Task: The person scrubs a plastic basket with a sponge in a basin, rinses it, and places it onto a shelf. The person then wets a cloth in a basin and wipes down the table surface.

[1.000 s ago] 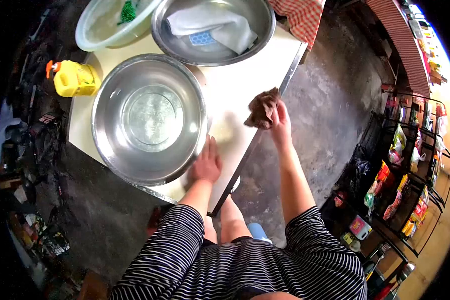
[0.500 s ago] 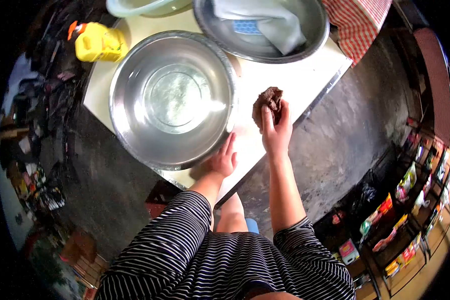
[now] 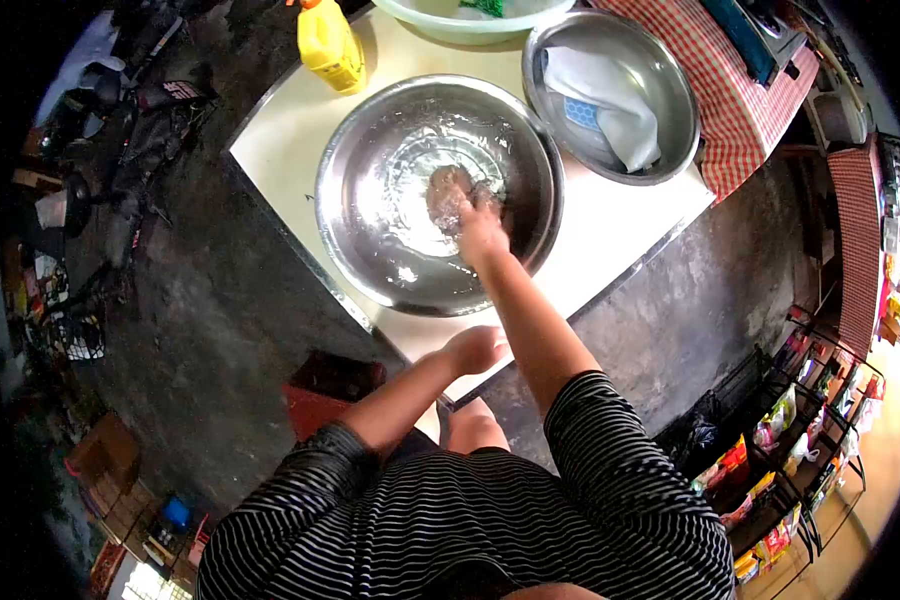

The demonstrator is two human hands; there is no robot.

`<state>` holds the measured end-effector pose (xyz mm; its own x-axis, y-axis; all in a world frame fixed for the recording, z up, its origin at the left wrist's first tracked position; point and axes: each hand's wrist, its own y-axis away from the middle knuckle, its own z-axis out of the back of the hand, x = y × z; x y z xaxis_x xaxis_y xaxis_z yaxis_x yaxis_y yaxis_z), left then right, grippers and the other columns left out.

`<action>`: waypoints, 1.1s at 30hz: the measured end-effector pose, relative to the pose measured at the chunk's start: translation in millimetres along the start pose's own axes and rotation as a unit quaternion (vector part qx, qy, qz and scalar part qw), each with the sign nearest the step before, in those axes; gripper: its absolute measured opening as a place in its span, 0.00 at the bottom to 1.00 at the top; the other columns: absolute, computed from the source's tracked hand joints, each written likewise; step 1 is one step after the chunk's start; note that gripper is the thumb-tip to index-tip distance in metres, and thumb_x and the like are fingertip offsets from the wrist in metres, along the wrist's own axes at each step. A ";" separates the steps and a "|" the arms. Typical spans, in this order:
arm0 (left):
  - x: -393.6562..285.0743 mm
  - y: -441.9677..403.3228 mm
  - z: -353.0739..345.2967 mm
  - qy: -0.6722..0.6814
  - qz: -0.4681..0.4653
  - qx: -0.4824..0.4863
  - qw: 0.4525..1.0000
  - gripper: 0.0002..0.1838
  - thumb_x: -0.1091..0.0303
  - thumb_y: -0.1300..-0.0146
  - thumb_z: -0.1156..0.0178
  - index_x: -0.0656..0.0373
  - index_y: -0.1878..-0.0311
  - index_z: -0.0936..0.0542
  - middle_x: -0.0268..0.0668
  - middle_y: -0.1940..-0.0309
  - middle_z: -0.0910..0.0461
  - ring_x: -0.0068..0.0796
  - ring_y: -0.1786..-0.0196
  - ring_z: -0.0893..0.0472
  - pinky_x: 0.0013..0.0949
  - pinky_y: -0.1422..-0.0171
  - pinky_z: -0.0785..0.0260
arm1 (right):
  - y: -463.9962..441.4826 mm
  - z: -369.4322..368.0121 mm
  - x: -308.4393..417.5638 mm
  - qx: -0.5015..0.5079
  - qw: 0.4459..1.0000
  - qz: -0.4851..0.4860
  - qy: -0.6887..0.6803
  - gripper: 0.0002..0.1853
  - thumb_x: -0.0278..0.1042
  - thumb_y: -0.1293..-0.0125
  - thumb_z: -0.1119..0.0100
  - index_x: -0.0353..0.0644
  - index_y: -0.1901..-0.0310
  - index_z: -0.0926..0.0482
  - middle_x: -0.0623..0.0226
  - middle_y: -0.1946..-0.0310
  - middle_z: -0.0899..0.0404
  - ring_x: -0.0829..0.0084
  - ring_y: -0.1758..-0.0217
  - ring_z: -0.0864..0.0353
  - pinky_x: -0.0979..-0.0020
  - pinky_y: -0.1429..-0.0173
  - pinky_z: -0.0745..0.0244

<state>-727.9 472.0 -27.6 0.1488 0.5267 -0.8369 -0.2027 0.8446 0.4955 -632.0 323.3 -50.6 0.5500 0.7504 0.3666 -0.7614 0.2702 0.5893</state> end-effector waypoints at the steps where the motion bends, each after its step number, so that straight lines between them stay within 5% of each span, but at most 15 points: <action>1: 10.2 7.0 11.8 -0.034 -0.039 0.059 0.997 0.16 0.63 0.33 0.46 0.61 0.48 0.22 0.49 0.55 0.18 0.48 0.51 0.19 0.45 0.46 0.29 | -11.9 -1.5 -2.2 0.002 0.994 -0.050 -0.095 0.46 0.19 0.40 0.56 0.65 0.23 0.58 0.52 0.30 0.38 0.52 0.30 0.33 0.60 0.28 0.37; 2: 18.4 17.2 18.9 0.287 0.045 0.085 0.953 0.13 0.69 0.31 0.50 0.60 0.50 0.21 0.43 0.56 0.16 0.33 0.54 0.16 0.36 0.56 0.26 | -16.9 -7.4 -5.0 -0.052 0.988 -0.059 -0.136 0.44 0.19 0.40 0.55 0.59 0.23 0.56 0.49 0.33 0.34 0.51 0.33 0.30 0.61 0.30 0.36; 3: -36.7 25.7 74.6 0.257 0.175 0.046 0.949 0.12 0.71 0.29 0.53 0.58 0.51 0.21 0.35 0.60 0.16 0.20 0.59 0.17 0.26 0.61 0.28 | -15.0 -9.7 -0.9 -0.104 0.976 -0.070 -0.177 0.42 0.19 0.39 0.54 0.53 0.24 0.54 0.47 0.37 0.30 0.50 0.35 0.28 0.61 0.31 0.34; 5: 13.9 11.6 92.2 0.432 0.070 -0.196 0.877 0.15 0.59 0.26 0.53 0.54 0.47 0.22 0.30 0.64 0.17 0.20 0.65 0.19 0.25 0.62 0.29 | -20.2 -30.0 5.6 -0.209 0.931 -0.053 -0.293 0.39 0.20 0.40 0.50 0.41 0.27 0.51 0.37 0.41 0.29 0.45 0.40 0.25 0.56 0.37 0.29; 6: -7.7 2.5 109.8 0.436 0.150 -0.353 0.814 0.21 0.48 0.28 0.51 0.53 0.46 0.23 0.30 0.66 0.18 0.23 0.63 0.19 0.29 0.61 0.28 | 1.5 -17.8 19.5 -0.257 0.913 0.028 -0.315 0.37 0.23 0.40 0.47 0.38 0.29 0.49 0.37 0.43 0.28 0.43 0.42 0.25 0.54 0.38 0.30; 9: 16.2 -8.5 163.5 0.715 0.141 -0.107 0.676 0.34 0.37 0.32 0.50 0.53 0.34 0.31 0.42 0.53 0.21 0.40 0.53 0.19 0.45 0.52 0.25 | 60.1 1.7 61.1 -0.315 0.883 0.172 -0.303 0.34 0.24 0.40 0.45 0.43 0.31 0.43 0.38 0.45 0.26 0.41 0.44 0.23 0.51 0.42 0.27; 12: -4.6 -18.9 177.2 0.750 0.156 -0.187 0.615 0.28 0.46 0.35 0.40 0.58 0.42 0.26 0.48 0.57 0.20 0.48 0.50 0.19 0.45 0.48 0.22 | 122.4 22.1 102.4 -0.219 0.903 0.203 -0.309 0.31 0.26 0.40 0.41 0.41 0.34 0.36 0.43 0.45 0.24 0.45 0.43 0.23 0.57 0.40 0.26; 14: -7.0 -10.3 178.2 0.775 0.092 -0.124 0.613 0.24 0.55 0.36 0.37 0.61 0.45 0.25 0.49 0.52 0.21 0.44 0.49 0.20 0.43 0.42 0.24 | 130.9 16.7 109.9 -0.227 0.902 0.266 -0.253 0.31 0.35 0.42 0.36 0.43 0.36 0.33 0.45 0.50 0.22 0.47 0.52 0.17 0.58 0.49 0.21; 18: 55.5 -27.9 145.8 0.897 -0.030 0.058 0.438 0.20 0.57 0.30 0.47 0.63 0.46 0.24 0.48 0.53 0.21 0.41 0.50 0.20 0.40 0.42 0.24 | 101.9 -1.2 99.1 -0.266 0.945 0.145 -0.124 0.21 0.48 0.43 0.34 0.47 0.52 0.24 0.52 0.63 0.18 0.55 0.73 0.17 0.61 0.70 0.22; 21: 70.8 -53.0 129.7 0.752 0.053 -0.218 0.620 0.20 0.58 0.27 0.60 0.62 0.51 0.23 0.43 0.57 0.20 0.37 0.55 0.21 0.40 0.46 0.25 | 58.2 -16.8 70.8 -0.316 0.942 0.076 -0.086 0.12 0.49 0.34 0.43 0.49 0.63 0.23 0.53 0.76 0.20 0.55 0.75 0.18 0.57 0.70 0.23; 22: 74.2 -47.0 129.7 0.773 -0.041 -0.144 0.617 0.19 0.57 0.25 0.61 0.60 0.55 0.23 0.41 0.60 0.20 0.36 0.58 0.21 0.40 0.47 0.26 | 48.6 -12.4 64.0 -0.263 0.962 0.039 -0.055 0.14 0.50 0.33 0.47 0.48 0.63 0.23 0.55 0.73 0.18 0.54 0.75 0.17 0.57 0.71 0.23; 24: 27.7 -45.6 141.0 0.755 0.081 -0.277 0.588 0.21 0.54 0.23 0.62 0.58 0.57 0.23 0.37 0.62 0.20 0.33 0.60 0.21 0.39 0.49 0.26 | 36.5 -2.2 61.7 -0.188 0.980 -0.020 -0.059 0.19 0.53 0.29 0.53 0.46 0.62 0.21 0.51 0.64 0.17 0.50 0.68 0.16 0.52 0.65 0.22; 28: 38.6 -47.5 159.8 0.668 0.022 -0.371 0.644 0.21 0.54 0.22 0.63 0.57 0.51 0.24 0.37 0.59 0.18 0.33 0.54 0.19 0.39 0.45 0.25 | 16.3 8.5 36.2 -0.264 0.929 -0.197 -0.168 0.21 0.54 0.27 0.56 0.43 0.61 0.23 0.45 0.66 0.19 0.46 0.61 0.18 0.47 0.54 0.25; 31: 77.4 -44.9 161.0 0.504 0.039 -0.455 0.734 0.27 0.49 0.24 0.60 0.63 0.35 0.33 0.45 0.40 0.27 0.35 0.39 0.25 0.42 0.36 0.31 | 13.3 13.6 9.6 -0.277 0.941 -0.181 -0.072 0.14 0.45 0.28 0.50 0.47 0.48 0.27 0.53 0.45 0.23 0.51 0.43 0.24 0.53 0.45 0.28; 33: 69.8 -42.1 157.6 0.469 0.179 -0.480 0.720 0.28 0.50 0.25 0.57 0.64 0.35 0.32 0.47 0.38 0.28 0.39 0.36 0.28 0.40 0.32 0.37 | 16.0 13.5 13.3 -0.210 0.962 -0.173 -0.005 0.24 0.40 0.33 0.44 0.50 0.36 0.33 0.56 0.29 0.43 0.51 0.30 0.39 0.49 0.35 0.35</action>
<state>-556.4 488.4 -70.3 -0.7067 0.0181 -0.7073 -0.7076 -0.0220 0.7063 -632.3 329.4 -26.5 0.7973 0.5660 0.2096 -0.6023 0.7241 0.3360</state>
